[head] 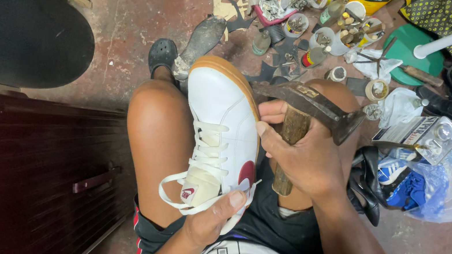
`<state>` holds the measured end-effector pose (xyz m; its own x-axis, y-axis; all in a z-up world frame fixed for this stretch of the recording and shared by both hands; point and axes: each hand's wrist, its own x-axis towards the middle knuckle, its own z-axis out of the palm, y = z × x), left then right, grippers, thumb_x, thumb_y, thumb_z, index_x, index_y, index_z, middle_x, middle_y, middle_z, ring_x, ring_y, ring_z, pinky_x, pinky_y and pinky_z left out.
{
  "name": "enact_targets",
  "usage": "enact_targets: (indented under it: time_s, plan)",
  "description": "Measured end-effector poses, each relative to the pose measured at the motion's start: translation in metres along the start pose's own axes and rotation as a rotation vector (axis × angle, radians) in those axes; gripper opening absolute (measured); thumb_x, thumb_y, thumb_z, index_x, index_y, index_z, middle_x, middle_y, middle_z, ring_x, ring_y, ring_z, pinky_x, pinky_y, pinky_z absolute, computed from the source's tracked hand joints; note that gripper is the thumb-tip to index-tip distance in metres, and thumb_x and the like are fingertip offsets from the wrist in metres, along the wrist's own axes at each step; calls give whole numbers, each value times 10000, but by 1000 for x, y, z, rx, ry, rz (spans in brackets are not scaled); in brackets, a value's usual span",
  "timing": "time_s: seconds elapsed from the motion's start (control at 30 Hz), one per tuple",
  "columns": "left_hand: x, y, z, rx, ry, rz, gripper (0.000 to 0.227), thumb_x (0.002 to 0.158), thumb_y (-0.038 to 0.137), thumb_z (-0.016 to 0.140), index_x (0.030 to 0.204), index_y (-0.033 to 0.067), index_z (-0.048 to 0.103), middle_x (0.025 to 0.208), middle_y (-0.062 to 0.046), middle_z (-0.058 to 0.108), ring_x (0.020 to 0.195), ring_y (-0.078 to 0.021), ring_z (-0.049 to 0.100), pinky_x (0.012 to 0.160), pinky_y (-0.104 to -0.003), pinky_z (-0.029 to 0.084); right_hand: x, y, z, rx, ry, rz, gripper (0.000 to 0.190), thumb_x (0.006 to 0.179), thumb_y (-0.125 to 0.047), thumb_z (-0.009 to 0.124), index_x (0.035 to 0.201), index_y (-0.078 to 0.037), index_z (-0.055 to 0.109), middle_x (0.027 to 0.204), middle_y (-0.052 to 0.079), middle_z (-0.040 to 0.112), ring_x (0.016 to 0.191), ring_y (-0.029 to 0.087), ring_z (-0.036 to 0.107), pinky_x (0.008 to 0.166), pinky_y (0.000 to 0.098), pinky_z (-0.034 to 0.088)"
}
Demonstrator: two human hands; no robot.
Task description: The person cleans a white sneaker with a cloth, applies glue to the sole edge, presses the sole to the upper, and uses a hammer to tap the sole. They also use a metal tool to press the glued area.
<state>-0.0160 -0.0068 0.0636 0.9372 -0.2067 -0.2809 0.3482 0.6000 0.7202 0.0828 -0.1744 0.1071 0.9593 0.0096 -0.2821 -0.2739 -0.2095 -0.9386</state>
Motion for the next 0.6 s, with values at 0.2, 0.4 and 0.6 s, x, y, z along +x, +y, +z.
enact_targets:
  time_s: [0.2, 0.4, 0.6]
  plan:
    - [5, 9, 0, -320, -41, 63, 882, 885, 218, 749, 1587, -33, 277, 1497, -192, 500, 1374, -295, 524, 1160, -433, 433, 0, -3, 2, 82, -34, -43, 256, 943, -101, 674, 1176, 4, 688, 979, 65, 766, 694, 79, 650, 581, 229, 552]
    - [8, 17, 2, -232, -74, 51, 805, 913, 205, 718, 1566, -56, 326, 1433, -182, 536, 1272, -256, 555, 1068, -396, 456, -1, -7, 5, 22, 33, -42, 269, 905, -95, 724, 1150, 9, 680, 997, 63, 751, 775, 70, 689, 591, 228, 583]
    - [3, 17, 1, 407, -96, 229, 573, 949, 173, 717, 1424, -93, 538, 1354, -191, 626, 1221, -262, 611, 1071, -364, 507, -3, 4, 9, 8, 127, -57, 283, 907, -50, 726, 1171, 11, 642, 1017, 61, 722, 817, 101, 680, 674, 247, 591]
